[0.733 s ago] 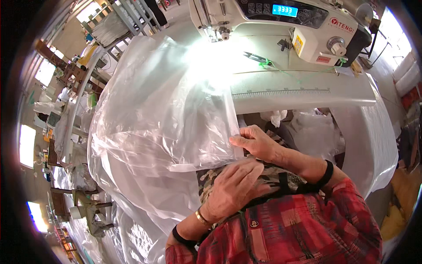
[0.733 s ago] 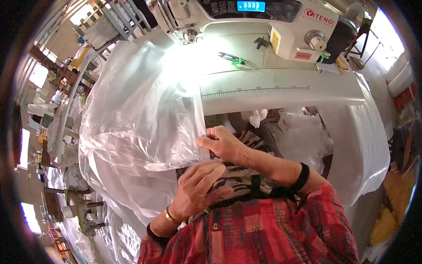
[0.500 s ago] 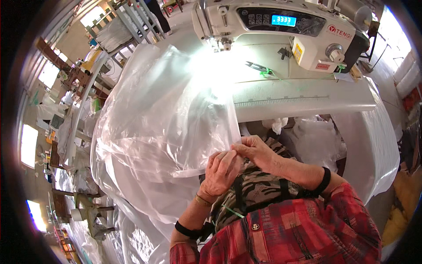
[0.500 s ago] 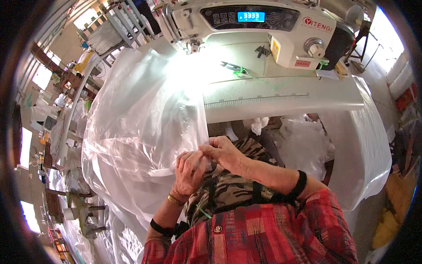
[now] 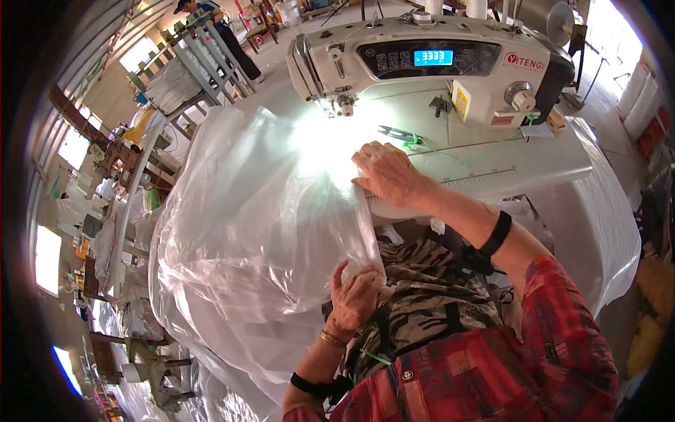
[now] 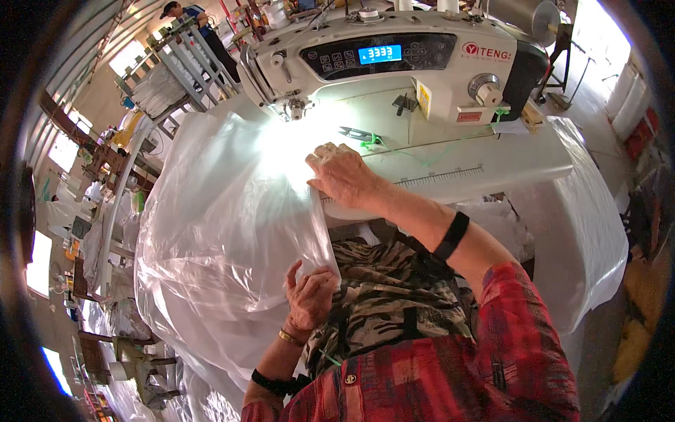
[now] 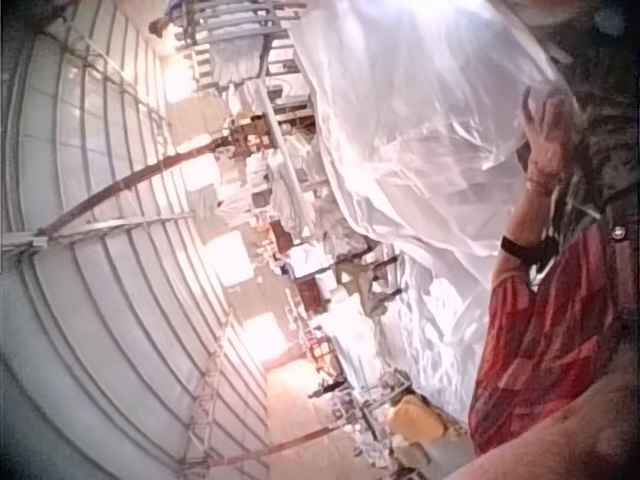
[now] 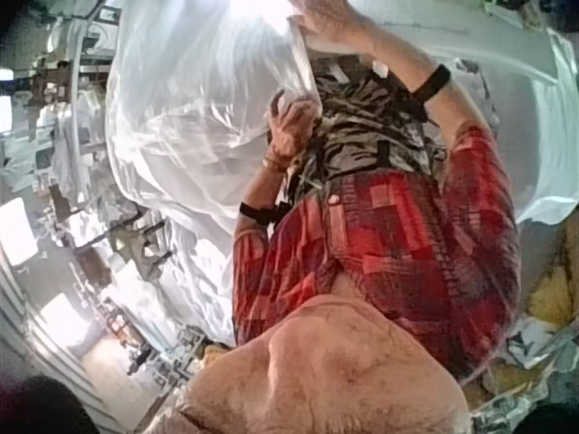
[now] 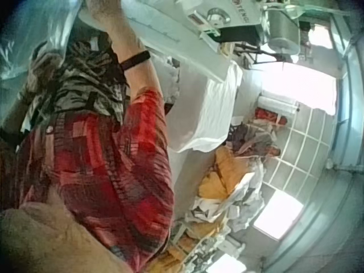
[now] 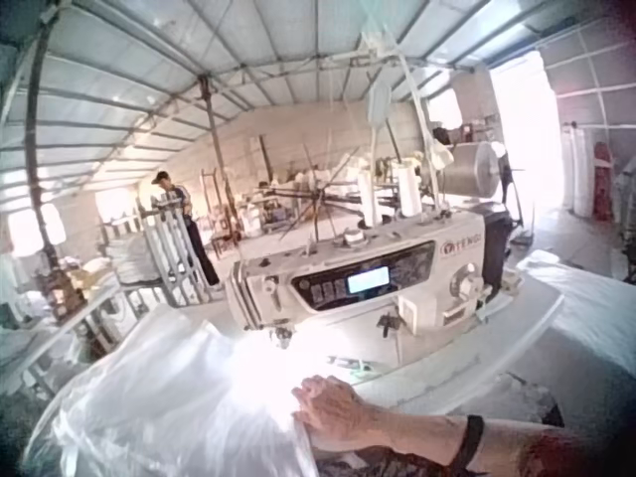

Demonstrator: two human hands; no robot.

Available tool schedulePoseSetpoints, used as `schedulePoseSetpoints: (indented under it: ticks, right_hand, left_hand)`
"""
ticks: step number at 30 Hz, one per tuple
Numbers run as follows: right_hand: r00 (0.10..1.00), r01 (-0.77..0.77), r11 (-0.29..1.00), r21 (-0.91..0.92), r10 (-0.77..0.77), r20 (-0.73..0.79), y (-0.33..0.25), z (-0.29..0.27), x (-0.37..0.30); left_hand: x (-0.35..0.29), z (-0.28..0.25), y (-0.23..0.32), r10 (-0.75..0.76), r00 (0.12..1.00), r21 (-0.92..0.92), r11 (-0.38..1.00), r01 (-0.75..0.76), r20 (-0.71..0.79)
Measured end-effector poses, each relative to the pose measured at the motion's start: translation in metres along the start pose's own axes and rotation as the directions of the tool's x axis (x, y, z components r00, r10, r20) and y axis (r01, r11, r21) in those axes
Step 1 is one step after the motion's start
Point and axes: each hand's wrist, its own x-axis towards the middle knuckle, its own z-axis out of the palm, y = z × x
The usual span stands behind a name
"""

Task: Sewing the edges of a large white plastic bag using an industrial sewing machine.

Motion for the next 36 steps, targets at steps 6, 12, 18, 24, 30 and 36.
schedulePoseSetpoints:
  ticks: [6,12,18,24,30,36]
  right_hand:
    - [0.987,0.097,0.993,0.061,-0.104,0.126,0.027,0.017,0.017]
    - [0.982,0.068,0.997,0.020,-0.070,0.173,0.024,0.015,0.022]
    - [0.973,0.015,0.997,0.077,-0.033,0.228,0.022,0.011,0.024]
    - [0.968,-0.004,0.995,0.103,-0.022,0.251,0.024,0.012,0.025]
    - [0.959,-0.054,0.986,0.159,0.007,0.284,0.027,0.019,0.024]
    - [0.980,0.004,0.995,0.096,-0.023,0.196,0.028,0.022,0.024]
  left_hand:
    - [0.004,-0.006,-0.020,0.022,0.998,0.003,1.000,-0.022,-0.051]
    - [0.027,-0.015,-0.034,-0.049,0.997,-0.045,0.998,0.047,-0.057]
    - [0.065,-0.024,-0.045,-0.057,0.997,-0.032,0.998,0.055,-0.052]
    - [0.101,-0.029,-0.058,-0.067,0.998,0.052,0.996,0.068,-0.017]
    - [0.133,-0.021,-0.076,-0.120,0.992,0.140,0.983,0.115,0.027]
    - [0.158,-0.014,-0.096,-0.108,0.993,0.235,0.967,0.096,0.039]
